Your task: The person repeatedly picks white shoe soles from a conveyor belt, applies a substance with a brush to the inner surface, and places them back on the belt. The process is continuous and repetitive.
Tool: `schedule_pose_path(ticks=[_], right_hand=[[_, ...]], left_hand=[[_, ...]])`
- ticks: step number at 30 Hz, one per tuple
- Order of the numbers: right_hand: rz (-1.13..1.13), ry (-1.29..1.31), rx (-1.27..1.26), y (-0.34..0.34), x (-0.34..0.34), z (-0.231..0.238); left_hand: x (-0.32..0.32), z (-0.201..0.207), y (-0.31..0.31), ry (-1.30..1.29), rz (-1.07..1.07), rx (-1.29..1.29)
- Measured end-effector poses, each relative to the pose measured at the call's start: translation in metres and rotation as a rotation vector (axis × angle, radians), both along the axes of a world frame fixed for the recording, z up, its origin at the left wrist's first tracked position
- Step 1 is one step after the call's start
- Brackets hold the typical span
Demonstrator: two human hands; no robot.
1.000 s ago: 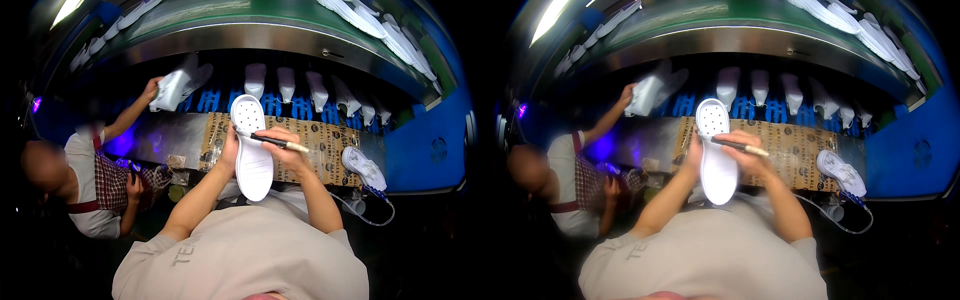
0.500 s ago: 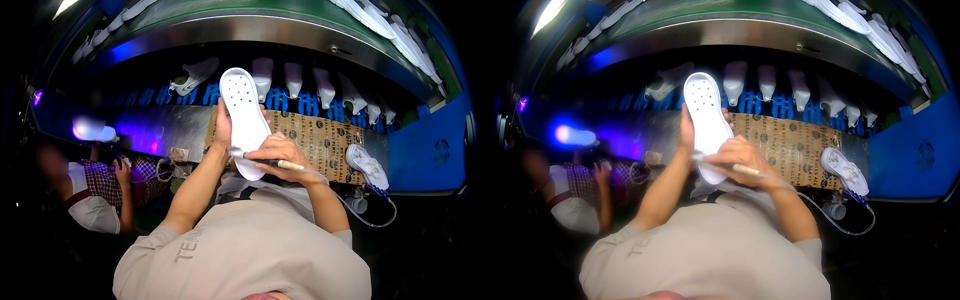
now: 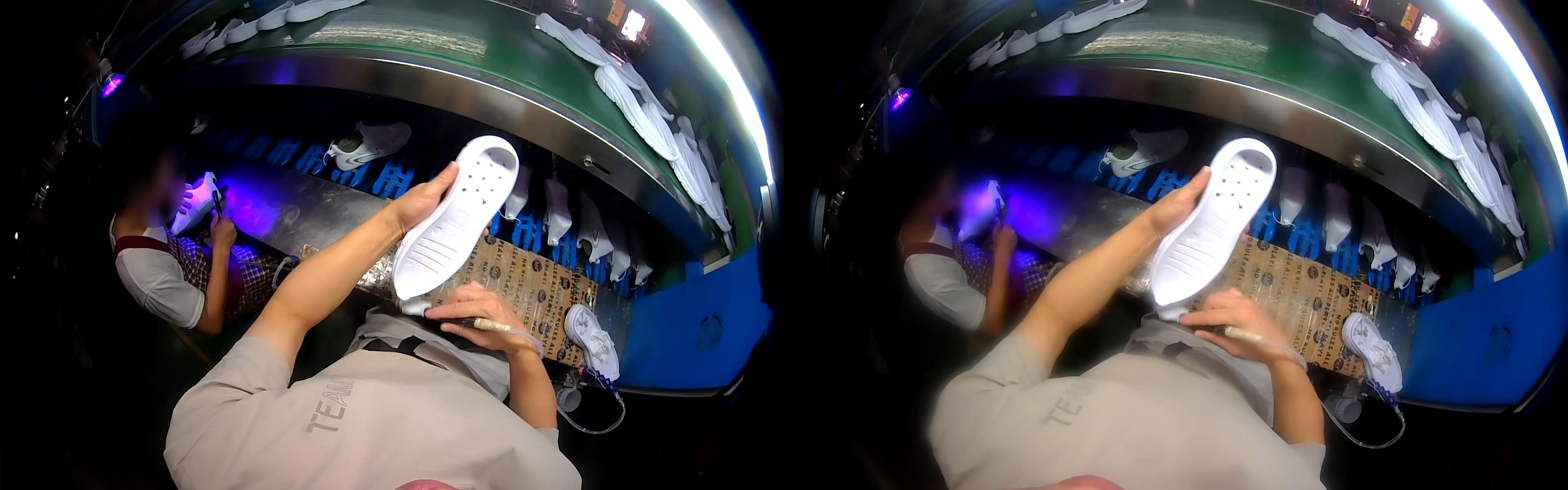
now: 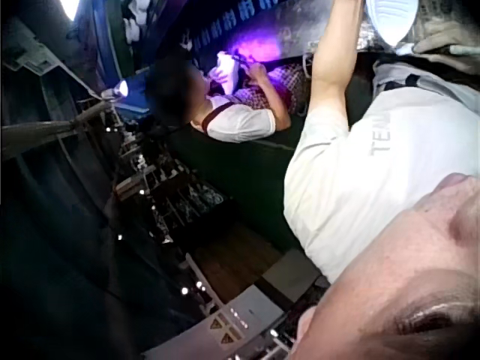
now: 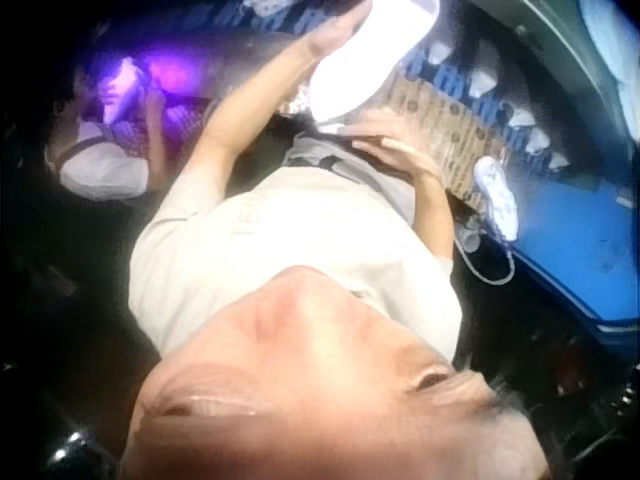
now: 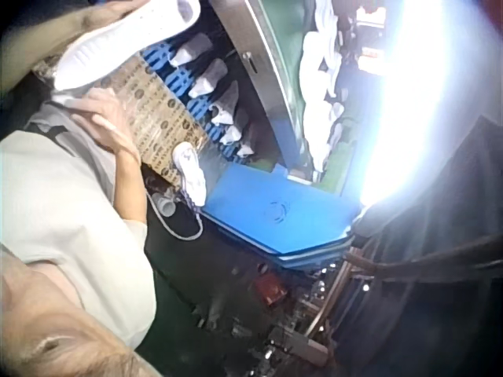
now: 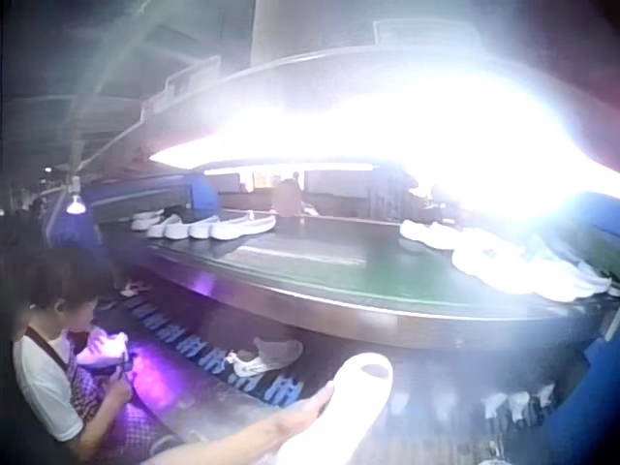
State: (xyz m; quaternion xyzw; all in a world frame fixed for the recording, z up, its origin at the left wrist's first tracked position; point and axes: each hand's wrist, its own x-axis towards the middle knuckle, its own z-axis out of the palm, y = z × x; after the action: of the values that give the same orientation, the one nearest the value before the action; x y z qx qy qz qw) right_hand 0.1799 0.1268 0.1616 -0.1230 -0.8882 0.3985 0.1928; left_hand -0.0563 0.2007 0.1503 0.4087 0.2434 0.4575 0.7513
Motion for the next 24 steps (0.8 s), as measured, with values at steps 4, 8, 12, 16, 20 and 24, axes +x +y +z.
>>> schedule_pose_path(ticks=[4, 8, 12, 16, 20, 24], right_hand=[[-0.261, 0.06, 0.026, 0.001, 0.004, -0.006], [-0.081, -0.08, 0.083, 0.001, 0.012, -0.002], [-0.376, 0.028, 0.219, 0.006, 0.018, -0.003], [-0.155, 0.005, 0.155, 0.01, 0.029, -0.002], [-0.318, 0.027, 0.254, 0.018, 0.039, -0.009], [-0.238, -0.017, 0.227, 0.024, 0.049, 0.002]], left_hand=[[0.006, 0.011, 0.004, 0.644, 0.027, 0.077], [0.018, 0.027, 0.009, 1.124, -0.187, 0.132], [0.023, 0.034, 0.011, 1.227, -0.351, 0.175], [0.018, 0.022, 0.016, 1.311, -0.37, 0.164], [0.014, 0.041, 0.004, 1.275, -0.37, 0.127], [0.005, 0.039, 0.004, 1.299, -0.408, 0.109]])
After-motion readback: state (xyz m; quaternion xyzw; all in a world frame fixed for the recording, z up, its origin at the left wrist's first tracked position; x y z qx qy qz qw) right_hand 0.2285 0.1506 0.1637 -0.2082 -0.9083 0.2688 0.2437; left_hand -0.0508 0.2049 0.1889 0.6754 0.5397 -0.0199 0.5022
